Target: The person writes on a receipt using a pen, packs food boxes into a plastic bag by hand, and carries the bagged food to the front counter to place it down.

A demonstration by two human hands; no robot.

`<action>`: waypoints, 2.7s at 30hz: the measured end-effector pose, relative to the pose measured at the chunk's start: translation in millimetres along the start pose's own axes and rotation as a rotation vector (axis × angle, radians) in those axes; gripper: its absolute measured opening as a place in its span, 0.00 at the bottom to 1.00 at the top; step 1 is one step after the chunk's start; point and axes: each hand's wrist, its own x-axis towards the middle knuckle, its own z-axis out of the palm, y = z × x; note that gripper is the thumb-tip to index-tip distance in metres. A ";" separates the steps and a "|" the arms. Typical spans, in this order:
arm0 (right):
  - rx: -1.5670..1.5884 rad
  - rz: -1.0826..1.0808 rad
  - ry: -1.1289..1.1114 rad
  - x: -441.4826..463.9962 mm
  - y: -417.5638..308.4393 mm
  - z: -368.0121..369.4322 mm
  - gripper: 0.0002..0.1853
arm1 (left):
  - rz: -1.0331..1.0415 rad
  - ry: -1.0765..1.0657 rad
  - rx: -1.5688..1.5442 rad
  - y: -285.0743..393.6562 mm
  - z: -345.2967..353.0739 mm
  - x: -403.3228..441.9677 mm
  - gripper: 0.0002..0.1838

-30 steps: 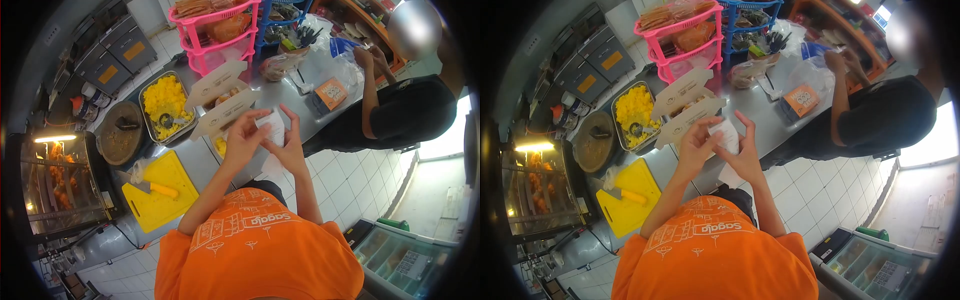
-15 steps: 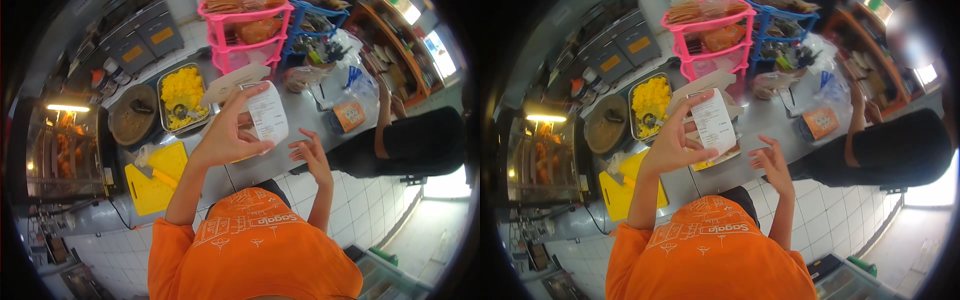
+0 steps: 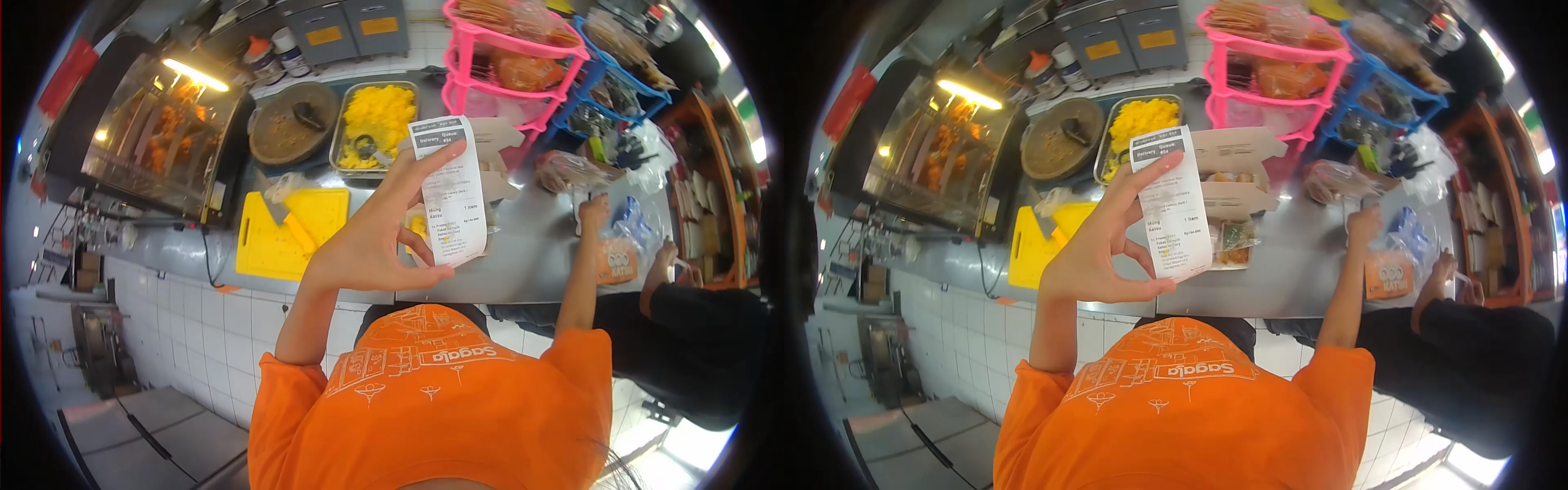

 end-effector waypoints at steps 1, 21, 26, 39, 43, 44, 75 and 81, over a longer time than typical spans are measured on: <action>0.012 0.116 -0.124 0.4 -3.0 -13.9 0.22 | -0.011 0.012 0.037 2.5 -1.3 -6.4 0.56; -0.061 -0.208 -0.500 -72.4 -16.5 -91.4 0.14 | -0.558 0.010 0.740 -283.1 -52.2 -114.1 0.62; 0.519 -0.001 -0.497 -187.1 -90.9 -206.0 0.12 | -0.596 -0.068 1.103 -256.5 -61.3 -109.6 0.62; 1.250 -0.122 -0.700 -398.8 -276.1 -136.4 0.17 | -0.520 -0.085 0.979 -262.5 -71.1 -132.1 0.63; 1.205 -0.093 -0.671 -405.4 -280.4 -131.6 0.19 | -0.491 -0.054 0.942 -267.6 -71.7 -135.4 0.61; 1.200 -0.088 -0.673 -407.4 -281.2 -130.5 0.19 | -0.473 -0.036 0.929 -269.1 -72.0 -136.3 0.61; 1.132 -0.028 -0.625 -414.8 -270.8 -144.0 0.19 | -0.539 -0.113 0.979 -270.1 -69.4 -132.9 0.62; 1.146 -0.007 -0.671 -414.1 -267.5 -151.2 0.19 | -0.553 -0.131 1.007 -267.8 -68.1 -131.6 0.62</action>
